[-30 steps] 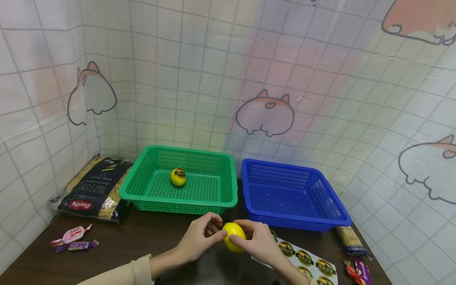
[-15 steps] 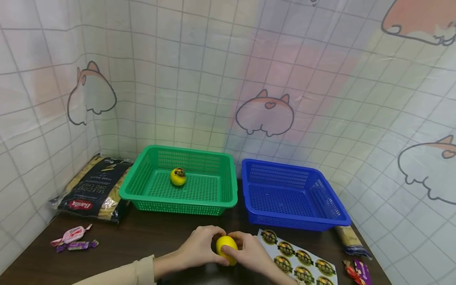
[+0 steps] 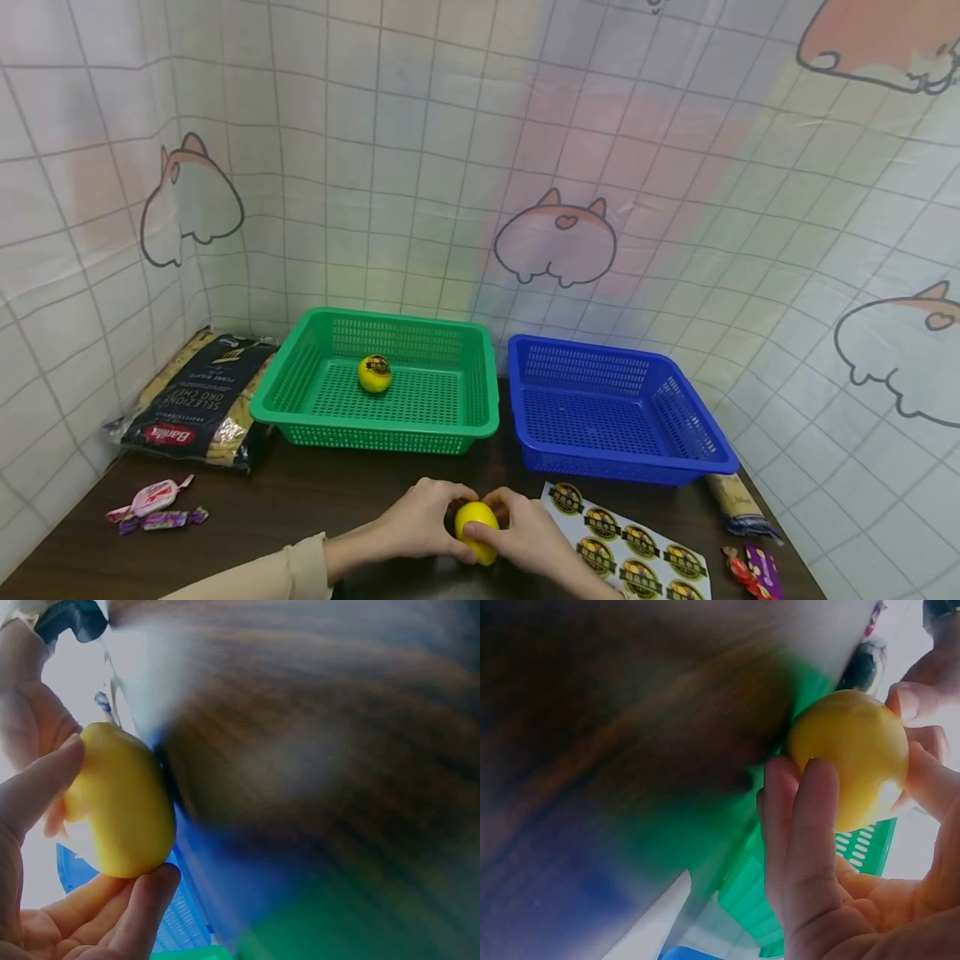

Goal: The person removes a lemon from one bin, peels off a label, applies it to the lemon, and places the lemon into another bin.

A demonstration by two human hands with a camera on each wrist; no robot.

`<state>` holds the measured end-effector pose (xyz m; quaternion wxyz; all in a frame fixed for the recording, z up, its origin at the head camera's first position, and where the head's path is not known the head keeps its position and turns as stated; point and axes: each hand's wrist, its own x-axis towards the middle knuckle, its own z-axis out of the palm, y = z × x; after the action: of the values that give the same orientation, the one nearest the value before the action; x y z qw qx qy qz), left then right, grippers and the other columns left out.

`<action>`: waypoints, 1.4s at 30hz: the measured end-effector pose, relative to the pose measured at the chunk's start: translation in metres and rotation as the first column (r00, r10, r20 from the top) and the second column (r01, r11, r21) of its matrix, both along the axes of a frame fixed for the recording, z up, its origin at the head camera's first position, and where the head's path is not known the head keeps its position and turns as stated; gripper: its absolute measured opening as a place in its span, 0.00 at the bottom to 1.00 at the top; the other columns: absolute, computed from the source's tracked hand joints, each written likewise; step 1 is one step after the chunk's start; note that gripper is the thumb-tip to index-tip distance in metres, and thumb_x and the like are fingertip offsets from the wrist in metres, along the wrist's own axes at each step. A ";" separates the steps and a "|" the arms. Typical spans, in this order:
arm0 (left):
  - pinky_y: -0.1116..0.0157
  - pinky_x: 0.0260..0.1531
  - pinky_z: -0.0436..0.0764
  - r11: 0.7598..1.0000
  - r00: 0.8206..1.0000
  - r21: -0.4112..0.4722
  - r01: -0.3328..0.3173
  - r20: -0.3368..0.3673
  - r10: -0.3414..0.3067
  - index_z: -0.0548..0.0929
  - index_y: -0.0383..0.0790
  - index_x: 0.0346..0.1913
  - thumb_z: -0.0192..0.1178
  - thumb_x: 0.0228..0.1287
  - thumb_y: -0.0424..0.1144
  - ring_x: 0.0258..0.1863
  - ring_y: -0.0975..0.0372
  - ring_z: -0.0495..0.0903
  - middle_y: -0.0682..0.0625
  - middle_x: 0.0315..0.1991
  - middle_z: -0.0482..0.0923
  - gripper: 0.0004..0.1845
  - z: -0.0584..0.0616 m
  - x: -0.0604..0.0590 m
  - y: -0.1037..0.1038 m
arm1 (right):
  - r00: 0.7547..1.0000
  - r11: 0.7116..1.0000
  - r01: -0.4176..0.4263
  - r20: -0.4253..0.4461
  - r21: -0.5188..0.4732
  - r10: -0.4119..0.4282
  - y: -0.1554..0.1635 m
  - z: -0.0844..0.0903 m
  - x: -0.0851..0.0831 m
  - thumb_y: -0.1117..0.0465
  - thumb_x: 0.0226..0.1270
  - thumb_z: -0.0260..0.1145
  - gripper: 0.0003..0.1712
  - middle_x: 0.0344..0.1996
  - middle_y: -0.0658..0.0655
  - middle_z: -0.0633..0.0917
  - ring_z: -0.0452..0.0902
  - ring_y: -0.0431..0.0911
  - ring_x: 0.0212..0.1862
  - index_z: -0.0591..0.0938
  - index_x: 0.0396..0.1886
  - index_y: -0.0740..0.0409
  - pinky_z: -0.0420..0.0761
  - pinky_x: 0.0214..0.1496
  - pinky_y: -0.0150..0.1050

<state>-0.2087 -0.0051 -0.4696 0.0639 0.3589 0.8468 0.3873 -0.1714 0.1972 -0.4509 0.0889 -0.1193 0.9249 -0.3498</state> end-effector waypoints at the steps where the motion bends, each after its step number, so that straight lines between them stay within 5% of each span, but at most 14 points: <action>1: 0.77 0.35 0.78 1.000 1.000 0.004 0.002 0.008 -0.002 0.85 0.43 0.50 0.78 0.43 0.57 0.34 0.77 0.78 0.56 0.41 0.87 0.32 -0.001 0.000 0.000 | 1.000 1.000 0.002 -0.002 0.005 -0.002 0.000 0.000 0.000 0.38 0.61 0.69 0.30 0.37 0.57 0.90 0.84 0.41 0.36 0.82 0.47 0.60 0.79 0.30 0.33; 17: 0.77 0.32 0.77 1.000 0.999 0.002 -0.002 0.049 0.002 0.86 0.43 0.50 0.78 0.43 0.57 0.31 0.76 0.77 0.56 0.40 0.88 0.32 -0.002 -0.002 0.004 | 1.000 0.999 -0.003 -0.025 -0.040 0.002 0.014 0.009 -0.004 0.42 0.65 0.68 0.29 0.37 0.55 0.90 0.86 0.43 0.37 0.83 0.51 0.63 0.83 0.35 0.34; 25: 0.76 0.37 0.78 1.000 0.998 -0.014 -0.023 0.062 0.024 0.85 0.43 0.53 0.79 0.39 0.56 0.34 0.77 0.78 0.55 0.43 0.88 0.35 -0.002 -0.006 0.005 | 0.992 0.986 0.113 -0.034 -0.119 -0.118 0.058 0.025 -0.023 0.45 0.66 0.68 0.25 0.45 0.57 0.90 0.88 0.48 0.46 0.85 0.53 0.59 0.86 0.42 0.39; 42: 0.74 0.38 0.79 1.000 0.997 -0.008 -0.011 0.076 0.012 0.85 0.41 0.54 0.79 0.40 0.54 0.37 0.74 0.79 0.52 0.46 0.88 0.36 -0.001 -0.004 0.000 | 0.985 0.982 0.174 0.032 -0.073 -0.172 0.107 0.002 -0.023 0.56 0.62 0.72 0.19 0.43 0.60 0.90 0.88 0.50 0.44 0.87 0.49 0.61 0.85 0.39 0.40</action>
<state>-0.2131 -0.0048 -0.4705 0.0952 0.3387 0.8473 0.3979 -0.1948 0.3045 -0.4490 0.0652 -0.0372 0.9168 -0.3923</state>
